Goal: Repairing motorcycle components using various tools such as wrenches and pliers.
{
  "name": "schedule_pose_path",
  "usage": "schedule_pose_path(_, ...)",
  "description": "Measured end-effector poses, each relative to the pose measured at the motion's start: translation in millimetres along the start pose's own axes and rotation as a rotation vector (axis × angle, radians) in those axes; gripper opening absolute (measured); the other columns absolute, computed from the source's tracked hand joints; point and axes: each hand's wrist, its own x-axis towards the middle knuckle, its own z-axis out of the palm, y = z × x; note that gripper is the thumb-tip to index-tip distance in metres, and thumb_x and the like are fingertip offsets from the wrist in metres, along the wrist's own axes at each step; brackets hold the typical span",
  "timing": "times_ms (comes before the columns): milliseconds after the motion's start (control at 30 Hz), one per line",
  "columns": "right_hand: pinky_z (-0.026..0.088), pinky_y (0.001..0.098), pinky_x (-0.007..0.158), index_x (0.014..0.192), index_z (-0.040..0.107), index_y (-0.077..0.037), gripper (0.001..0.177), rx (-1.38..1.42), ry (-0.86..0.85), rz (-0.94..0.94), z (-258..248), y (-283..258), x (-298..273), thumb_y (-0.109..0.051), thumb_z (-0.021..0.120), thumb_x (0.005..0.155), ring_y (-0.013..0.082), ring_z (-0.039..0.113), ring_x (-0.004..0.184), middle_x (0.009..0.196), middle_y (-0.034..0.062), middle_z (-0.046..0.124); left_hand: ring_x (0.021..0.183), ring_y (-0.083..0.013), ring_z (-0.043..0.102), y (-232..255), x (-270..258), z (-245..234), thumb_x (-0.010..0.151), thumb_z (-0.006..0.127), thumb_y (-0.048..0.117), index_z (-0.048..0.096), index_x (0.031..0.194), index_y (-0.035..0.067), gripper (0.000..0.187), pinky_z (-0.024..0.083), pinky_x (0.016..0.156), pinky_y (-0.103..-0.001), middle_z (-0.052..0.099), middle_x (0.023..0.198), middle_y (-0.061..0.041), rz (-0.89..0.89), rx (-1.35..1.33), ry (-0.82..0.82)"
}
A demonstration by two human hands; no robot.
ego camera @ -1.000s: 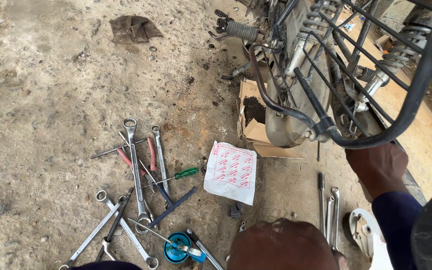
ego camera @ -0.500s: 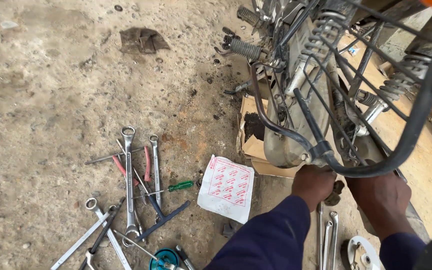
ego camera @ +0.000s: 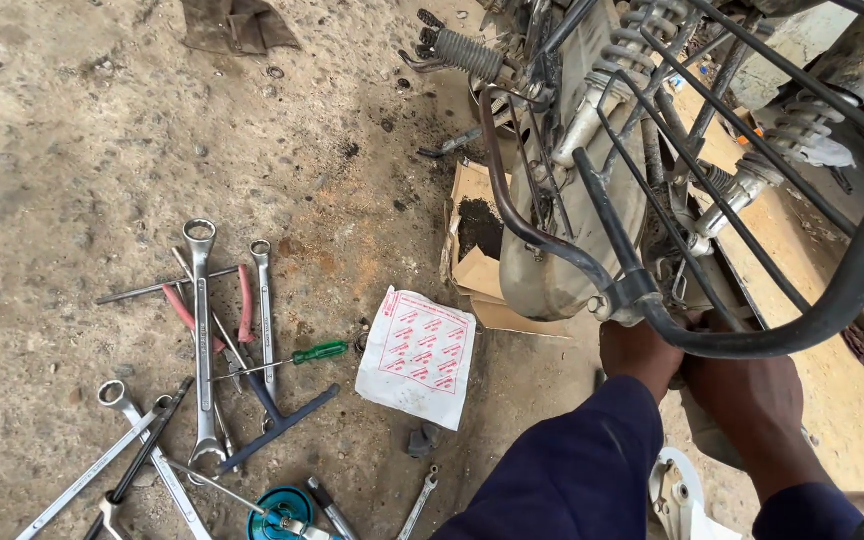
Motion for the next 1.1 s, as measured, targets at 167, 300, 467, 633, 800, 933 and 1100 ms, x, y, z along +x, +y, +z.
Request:
schedule_pose_path(167,0.056,0.0531,0.082,0.124,0.067,0.004,0.066,-0.019,0.445,0.075,-4,5,-31,-0.053,0.069,0.092,0.0459,0.07,0.1,0.107,0.0295,0.07,0.098,-0.0348,0.071,18,-4,-3,0.088,0.071,0.046,0.074,0.1,0.008,0.04,0.055,0.084,-0.048,0.075,0.104,-0.015,-0.298,0.052,-0.141)
schedule_pose_path(300,0.052,0.0652,0.08,0.118,0.065,0.01,0.077,-0.198,0.324,0.245,15,33,-25,-0.062,0.068,0.091,0.0526,0.068,0.098,0.103,0.0339,0.068,0.104,-0.0392,0.067,11,-10,14,0.083,0.076,0.04,0.072,0.106,0.007,0.041,0.053,0.087,-0.05,0.073,0.109,-0.018,-0.186,0.109,0.003)
schedule_pose_path(467,0.063,0.0517,0.074,0.12,0.068,0.006,0.096,-0.243,0.031,0.306,30,49,-50,-0.082,0.061,0.082,0.0454,0.077,0.086,0.091,0.0304,0.074,0.111,-0.0432,0.063,4,-8,20,0.099,0.073,0.05,0.073,0.102,0.005,0.045,0.05,0.096,-0.051,0.069,0.113,-0.024,-0.229,0.177,-0.072)
schedule_pose_path(633,0.065,0.0405,0.068,0.114,0.072,0.001,0.093,-0.307,-0.067,0.348,17,41,-38,-0.084,0.065,0.077,0.0301,0.08,0.071,0.081,0.0187,0.078,0.107,-0.0377,0.068,0,-6,21,0.088,0.075,0.034,0.073,0.102,0.007,0.03,0.053,0.094,-0.048,0.073,0.109,-0.019,-0.146,0.178,-0.07)
schedule_pose_path(800,0.065,0.0393,0.066,0.113,0.073,-0.003,0.09,-0.278,-0.191,0.406,6,38,-40,-0.085,0.065,0.077,0.0275,0.081,0.068,0.079,0.0153,0.08,0.1,-0.0328,0.073,9,-9,12,0.09,0.073,0.029,0.075,0.102,0.011,0.022,0.056,0.089,-0.046,0.076,0.104,-0.014,-0.114,0.158,-0.12)
schedule_pose_path(933,0.065,0.04,0.065,0.116,0.073,-0.004,0.093,-0.264,-0.148,0.377,25,61,-37,-0.087,0.064,0.077,0.0286,0.081,0.07,0.082,0.0163,0.081,0.092,-0.0297,0.074,40,-22,-21,0.089,0.072,0.024,0.076,0.099,0.008,0.019,0.057,0.084,-0.043,0.077,0.099,-0.014,-0.176,-0.063,-0.146)
schedule_pose_path(1100,0.062,0.0396,0.073,0.117,0.071,0.001,0.086,-0.136,0.03,0.319,40,61,-52,-0.078,0.071,0.081,0.0285,0.076,0.083,0.09,0.0176,0.078,0.088,-0.0218,0.075,4,-62,-47,0.098,0.065,0.008,0.069,0.107,-0.002,0.014,0.061,0.076,-0.032,0.074,0.1,-0.016,-0.378,-0.623,-0.303)
